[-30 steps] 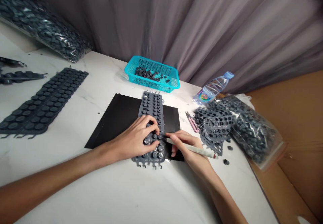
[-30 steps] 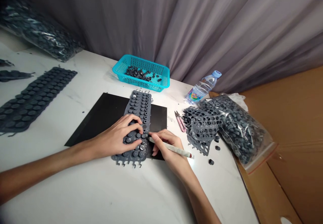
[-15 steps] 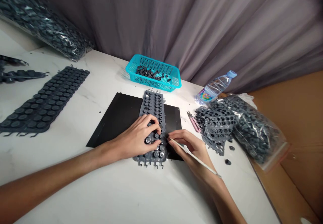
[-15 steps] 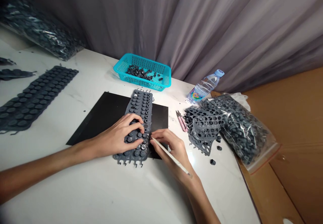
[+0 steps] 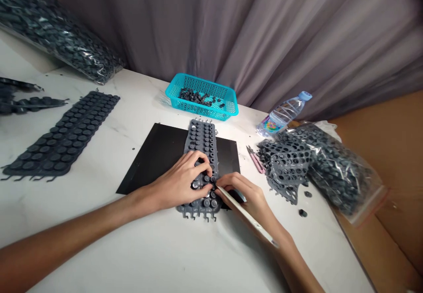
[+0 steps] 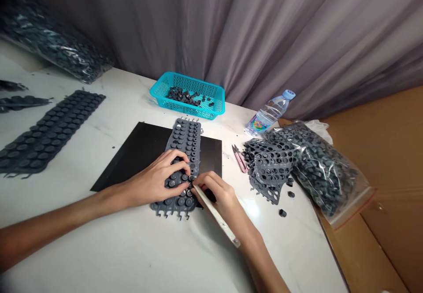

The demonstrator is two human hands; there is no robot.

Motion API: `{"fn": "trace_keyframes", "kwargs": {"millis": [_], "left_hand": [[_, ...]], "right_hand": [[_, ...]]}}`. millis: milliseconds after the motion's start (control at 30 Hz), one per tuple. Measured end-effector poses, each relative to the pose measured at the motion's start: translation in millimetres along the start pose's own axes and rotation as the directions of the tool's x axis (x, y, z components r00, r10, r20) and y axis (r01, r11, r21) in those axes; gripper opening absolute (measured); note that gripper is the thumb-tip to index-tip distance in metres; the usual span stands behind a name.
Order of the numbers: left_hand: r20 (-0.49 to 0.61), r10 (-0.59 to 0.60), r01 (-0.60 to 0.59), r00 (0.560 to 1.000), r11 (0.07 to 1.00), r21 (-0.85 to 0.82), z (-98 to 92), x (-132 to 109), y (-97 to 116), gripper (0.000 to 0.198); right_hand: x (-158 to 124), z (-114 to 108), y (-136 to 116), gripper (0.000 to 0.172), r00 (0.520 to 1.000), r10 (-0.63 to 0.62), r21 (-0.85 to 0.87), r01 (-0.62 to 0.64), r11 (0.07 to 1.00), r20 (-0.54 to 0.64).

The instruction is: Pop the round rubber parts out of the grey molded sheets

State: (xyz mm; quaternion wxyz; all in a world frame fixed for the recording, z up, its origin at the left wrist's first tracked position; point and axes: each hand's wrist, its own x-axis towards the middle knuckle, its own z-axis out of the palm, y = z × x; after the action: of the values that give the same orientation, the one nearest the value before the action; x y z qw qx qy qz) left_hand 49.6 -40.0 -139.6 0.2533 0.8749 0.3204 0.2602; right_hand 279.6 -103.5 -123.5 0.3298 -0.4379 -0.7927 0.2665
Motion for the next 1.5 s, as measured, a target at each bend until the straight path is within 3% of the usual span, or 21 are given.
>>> {"fn": "trace_keyframes", "kwargs": {"millis": [500, 933, 1100, 1200, 1367, 1500], "left_hand": [[0.009, -0.004, 0.004, 1.000, 1.000, 0.014, -0.3, 0.5, -0.9, 0.018], [0.020, -0.010, 0.010, 1.000, 1.000, 0.018, -1.2, 1.1, 1.2, 0.019], [0.019, -0.012, 0.012, 1.000, 1.000, 0.015, -1.8, 0.8, 1.6, 0.019], [0.014, -0.011, 0.011, 1.000, 1.000, 0.013, -2.3, 0.8, 2.5, 0.019], [0.021, -0.010, 0.009, 1.000, 1.000, 0.024, -1.4, 1.2, 1.4, 0.021], [0.038, -0.015, 0.014, 0.999, 1.000, 0.019, -0.1, 0.5, 0.9, 0.023]], "right_hand": [[0.1, -7.2, -4.7, 0.015, 0.996, -0.014, -0.099, 0.023, 0.995, 0.088], [-3.3, -0.9, 11.3, 0.020, 0.993, -0.035, -0.230, 0.061, 0.971, 0.116], [-6.9, 5.8, 17.3, 0.038, 0.987, -0.078, -0.352, 0.124, 0.928, 0.140], [-6.1, 6.0, 9.5, 0.038, 0.985, -0.103, -0.455, 0.157, 0.876, 0.141], [-7.4, 5.7, -0.8, 0.041, 0.956, -0.167, -0.564, 0.277, 0.778, 0.239], [-7.4, 14.6, -4.2, 0.044, 0.976, -0.120, -0.571, 0.205, 0.795, 0.183]]}}
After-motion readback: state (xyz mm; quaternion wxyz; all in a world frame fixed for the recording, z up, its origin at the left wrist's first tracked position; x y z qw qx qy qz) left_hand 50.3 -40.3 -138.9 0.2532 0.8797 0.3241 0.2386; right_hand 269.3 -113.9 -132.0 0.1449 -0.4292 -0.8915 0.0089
